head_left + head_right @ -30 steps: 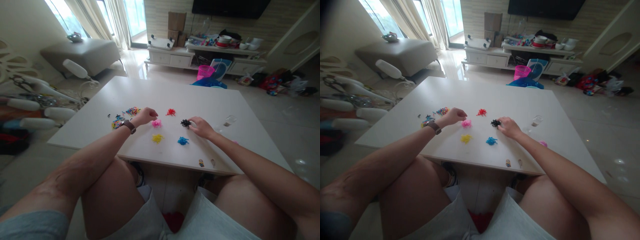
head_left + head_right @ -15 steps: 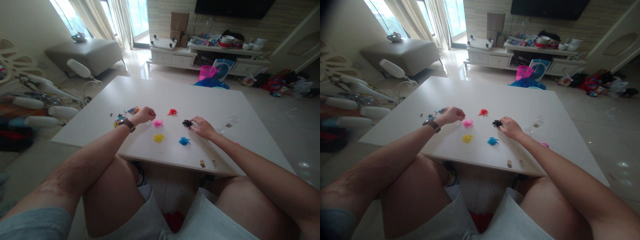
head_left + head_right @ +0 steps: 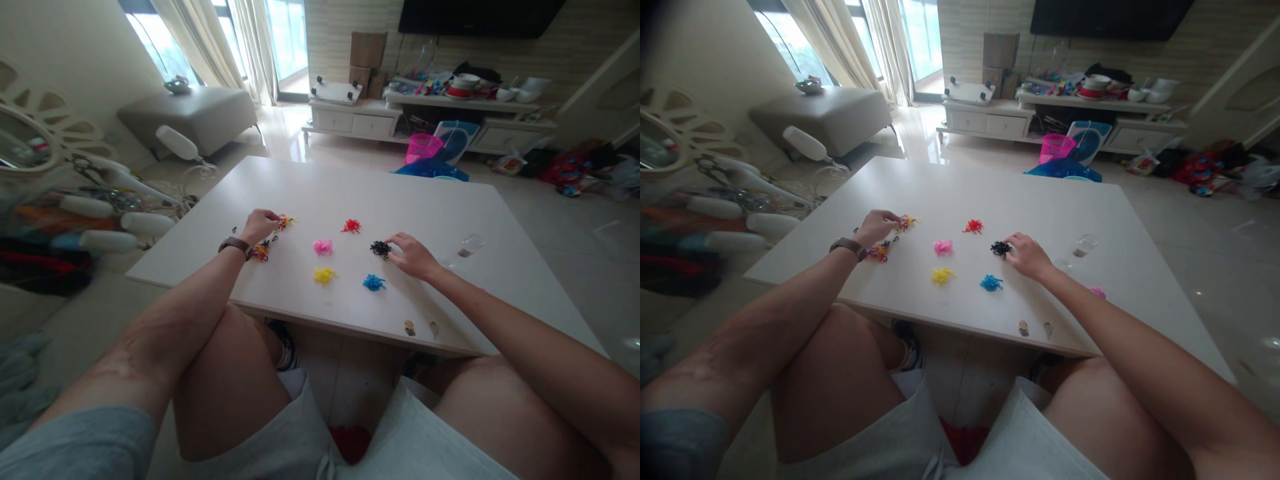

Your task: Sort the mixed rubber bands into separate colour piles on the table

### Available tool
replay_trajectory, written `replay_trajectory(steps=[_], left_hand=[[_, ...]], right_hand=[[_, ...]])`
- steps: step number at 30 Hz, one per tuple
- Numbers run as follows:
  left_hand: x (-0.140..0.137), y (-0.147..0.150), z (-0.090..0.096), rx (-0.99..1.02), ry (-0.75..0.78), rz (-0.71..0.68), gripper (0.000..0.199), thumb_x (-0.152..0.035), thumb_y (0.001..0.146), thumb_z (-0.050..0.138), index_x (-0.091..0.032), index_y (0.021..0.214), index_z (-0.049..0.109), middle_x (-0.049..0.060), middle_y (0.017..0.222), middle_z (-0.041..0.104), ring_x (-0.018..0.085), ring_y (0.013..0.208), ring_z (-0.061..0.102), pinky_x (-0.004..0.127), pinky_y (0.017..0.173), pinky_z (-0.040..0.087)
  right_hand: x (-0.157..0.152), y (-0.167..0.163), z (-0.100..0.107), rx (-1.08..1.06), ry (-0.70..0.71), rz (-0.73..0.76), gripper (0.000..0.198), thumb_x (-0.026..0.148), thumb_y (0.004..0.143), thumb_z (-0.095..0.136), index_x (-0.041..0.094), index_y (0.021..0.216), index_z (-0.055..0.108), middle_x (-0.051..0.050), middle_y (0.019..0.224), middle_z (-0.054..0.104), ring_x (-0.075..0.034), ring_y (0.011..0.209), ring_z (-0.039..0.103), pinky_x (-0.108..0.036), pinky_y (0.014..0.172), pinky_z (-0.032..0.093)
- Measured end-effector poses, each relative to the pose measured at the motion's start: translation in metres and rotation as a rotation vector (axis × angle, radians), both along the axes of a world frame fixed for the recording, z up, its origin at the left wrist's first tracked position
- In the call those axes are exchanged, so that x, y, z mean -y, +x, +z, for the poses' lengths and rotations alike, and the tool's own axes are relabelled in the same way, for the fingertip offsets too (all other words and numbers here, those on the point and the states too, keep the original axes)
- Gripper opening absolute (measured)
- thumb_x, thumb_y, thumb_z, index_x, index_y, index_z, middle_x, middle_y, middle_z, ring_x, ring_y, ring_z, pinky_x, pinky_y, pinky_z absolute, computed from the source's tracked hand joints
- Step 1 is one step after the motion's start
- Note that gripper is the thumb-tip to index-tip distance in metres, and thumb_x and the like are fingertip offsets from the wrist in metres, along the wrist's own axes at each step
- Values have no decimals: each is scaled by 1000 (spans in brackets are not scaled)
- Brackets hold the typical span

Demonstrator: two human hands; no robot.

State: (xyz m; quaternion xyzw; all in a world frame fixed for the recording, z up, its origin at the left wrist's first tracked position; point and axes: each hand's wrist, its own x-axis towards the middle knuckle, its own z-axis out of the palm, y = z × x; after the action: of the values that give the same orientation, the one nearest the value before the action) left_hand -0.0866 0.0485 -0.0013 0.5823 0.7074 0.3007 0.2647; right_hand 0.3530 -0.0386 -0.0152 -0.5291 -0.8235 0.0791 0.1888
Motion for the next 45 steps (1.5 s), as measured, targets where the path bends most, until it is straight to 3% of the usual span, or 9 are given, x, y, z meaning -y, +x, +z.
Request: replay_trajectory(steps=[3,10,16,21,25,35,45], left_hand=[[5,1,-3,-78,39,-52,14,-21,64,72,-17,76,78,1,57,62,14,56,51,26,60,41],[1,0,-10,-141,-63,-178,18,-17,61,69,-18,77,78,0,62,65,15,60,55,24,55,38],[-6,-6,-14,-82,-57,-69,20,-19,60,75,-16,79,79,-1,52,57,14,53,49,26,54,38],[-4,-12,-11,0,-4,66,28,-30,62,79,-13,85,80,1,56,61,12,50,47,26,51,39],[-4,-17,-12,12,44,131,27,-30,59,80,-13,80,78,3,61,65,13,57,54,24,53,41],[1,-16,-16,-119,-20,2,16,-18,55,76,-16,71,73,4,67,69,17,65,62,24,58,45],[0,-16,-14,-211,-37,-25,27,-14,59,69,-15,86,76,5,77,73,17,71,64,23,62,47]], right_hand=[[0,0,1,-2,-1,0,28,22,84,58,21,110,67,-10,114,67,-28,107,64,-45,100,51],[-1,2,-2,-2,-10,-1,28,22,84,58,21,111,67,-9,115,67,-27,109,64,-43,101,51],[-1,2,-2,0,-10,-1,27,21,84,58,21,110,67,-10,116,67,-28,109,64,-43,102,51],[-1,2,-2,-9,-8,10,28,20,83,59,21,110,67,-9,115,67,-27,109,65,-42,101,51],[-1,2,-4,-11,-12,11,28,21,84,59,20,110,67,-9,115,67,-27,109,65,-42,101,51],[-2,3,-7,-21,-32,29,28,21,83,60,21,110,68,-9,115,67,-27,107,66,-42,101,51],[-1,2,-5,-3,-40,26,27,22,84,58,20,109,68,-9,115,67,-27,106,66,-41,100,52]])
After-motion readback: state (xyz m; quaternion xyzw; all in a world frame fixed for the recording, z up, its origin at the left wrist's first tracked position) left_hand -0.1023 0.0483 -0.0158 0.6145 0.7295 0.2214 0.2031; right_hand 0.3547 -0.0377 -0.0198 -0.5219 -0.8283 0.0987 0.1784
